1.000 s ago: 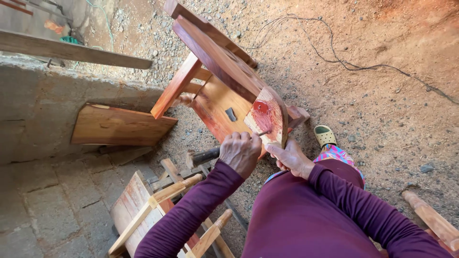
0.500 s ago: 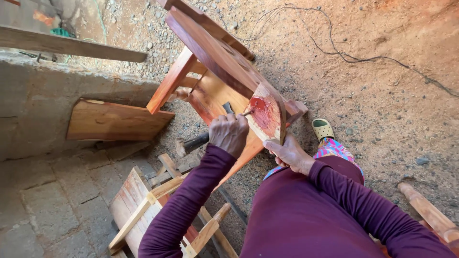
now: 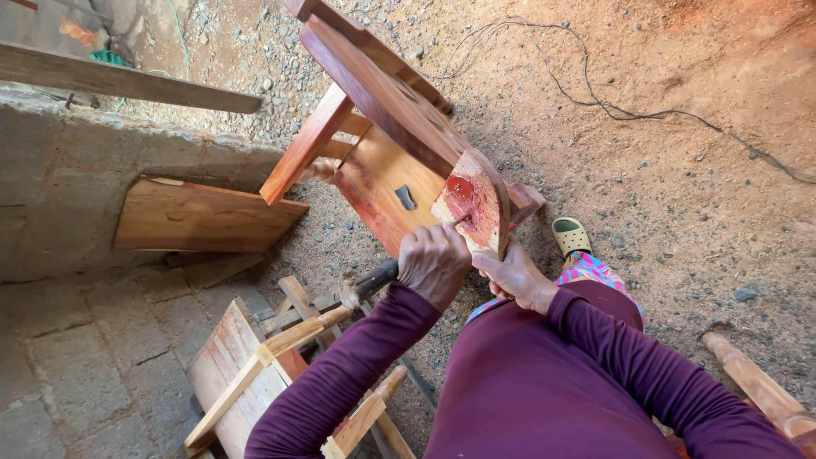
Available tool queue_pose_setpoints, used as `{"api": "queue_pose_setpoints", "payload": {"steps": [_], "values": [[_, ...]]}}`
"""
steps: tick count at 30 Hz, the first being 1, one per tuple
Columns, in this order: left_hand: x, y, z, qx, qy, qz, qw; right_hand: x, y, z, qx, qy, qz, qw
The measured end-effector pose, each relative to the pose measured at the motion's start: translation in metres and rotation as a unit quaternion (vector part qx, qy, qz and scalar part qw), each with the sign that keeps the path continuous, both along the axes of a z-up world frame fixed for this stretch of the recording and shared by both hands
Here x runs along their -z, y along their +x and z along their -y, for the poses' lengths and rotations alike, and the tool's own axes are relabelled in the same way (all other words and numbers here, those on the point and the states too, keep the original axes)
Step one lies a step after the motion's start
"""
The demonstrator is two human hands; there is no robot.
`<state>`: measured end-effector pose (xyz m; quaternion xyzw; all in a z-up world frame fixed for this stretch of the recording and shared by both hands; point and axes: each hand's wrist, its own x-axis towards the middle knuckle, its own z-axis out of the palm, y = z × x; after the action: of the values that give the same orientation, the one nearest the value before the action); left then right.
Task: The person applies a reddish-brown liquid finish to a wooden chair using a small wooden block as a sponge. They dip the block into the finish and rub it onto the chair's armrests and backrest, working methodically to cover the wood surfaces.
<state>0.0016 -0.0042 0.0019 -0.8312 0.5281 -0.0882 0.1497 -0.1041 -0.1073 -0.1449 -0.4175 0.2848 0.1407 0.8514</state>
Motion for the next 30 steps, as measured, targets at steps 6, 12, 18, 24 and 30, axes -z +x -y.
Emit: {"api": "queue_pose_setpoints", "payload": {"steps": [6, 12, 18, 24, 30], "values": [[-0.011, -0.012, -0.002, 0.009, 0.001, -0.038, 0.999, 0.016, -0.002, -0.005, -0.007, 0.004, 0.000, 1.000], [-0.010, -0.004, -0.022, -0.017, -0.017, -0.152, 0.988, 0.009, -0.001, 0.002, -0.014, 0.024, -0.002, 1.000], [-0.019, 0.023, -0.036, -0.064, -0.138, -0.086, 0.985, 0.014, 0.000, 0.017, -0.020, 0.005, -0.013, 1.000], [0.007, 0.025, -0.049, -0.117, -0.167, -0.184, 0.962, -0.009, 0.005, 0.026, -0.025, -0.047, -0.037, 0.998], [0.043, 0.024, -0.060, -0.063, -0.225, -0.116, 0.965, -0.037, 0.010, 0.027, -0.015, -0.077, -0.030, 0.996]]}}
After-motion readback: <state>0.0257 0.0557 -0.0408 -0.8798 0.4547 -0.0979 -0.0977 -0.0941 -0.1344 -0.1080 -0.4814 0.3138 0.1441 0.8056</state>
